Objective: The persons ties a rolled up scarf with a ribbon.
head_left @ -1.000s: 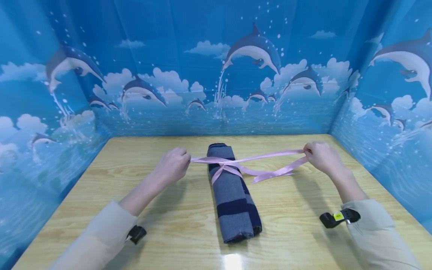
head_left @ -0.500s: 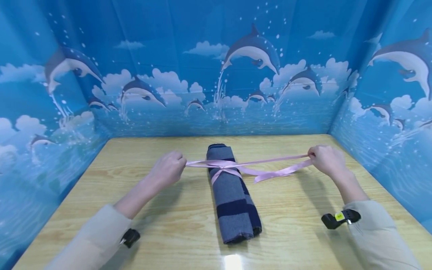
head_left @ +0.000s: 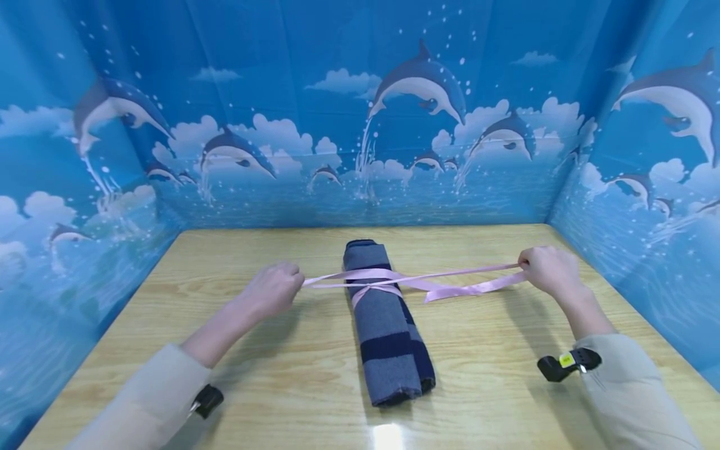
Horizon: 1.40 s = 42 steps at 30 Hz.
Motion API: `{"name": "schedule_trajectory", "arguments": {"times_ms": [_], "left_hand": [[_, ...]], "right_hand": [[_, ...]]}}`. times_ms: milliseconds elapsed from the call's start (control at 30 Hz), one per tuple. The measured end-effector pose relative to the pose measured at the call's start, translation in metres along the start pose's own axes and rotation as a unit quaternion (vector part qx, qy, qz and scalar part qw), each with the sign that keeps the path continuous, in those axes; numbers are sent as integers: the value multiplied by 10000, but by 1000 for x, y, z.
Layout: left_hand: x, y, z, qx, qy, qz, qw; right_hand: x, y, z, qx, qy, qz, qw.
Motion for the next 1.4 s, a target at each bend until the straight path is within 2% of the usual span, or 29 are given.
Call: {"name": "schedule_trajectory", "arguments": {"times_ms": [233,467,700,933,1100,1233,1400], "left_hand": [[0,2,0,53,36,245,9997],[1,3,2,-137,71,720,9973],[0,2,2,-229,167,1006,9945],[2,-1,2,-649,316,1335,9884],[1,-2,4,-719,211,1164,9904],[0,-1,6,-681,-183,726,9949],[0,-1,12,-806,-502,283,9951]], "right_hand": [[2,1,-3,24,2,122,9999],[4,2,-7,59,-73,247,9997],[5,1,-8,39,-68,334,9994],[3,-1,-8,-27,-97,596,9982],[2,-1,-8,-84,-127,752,9971],[2,-2,-8,5,-237,759,9968],[0,-3,-10,109,-457,750,9961]]}}
Point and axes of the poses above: each hand's wrist, its own y-axis away from the middle knuckle, its own x-axis out of the palm, z = x × y, the point moved 2 cm from there along -y, towards the middle knuckle, and after that the axes turned 6 degrees about y, right-handed, at the moved point
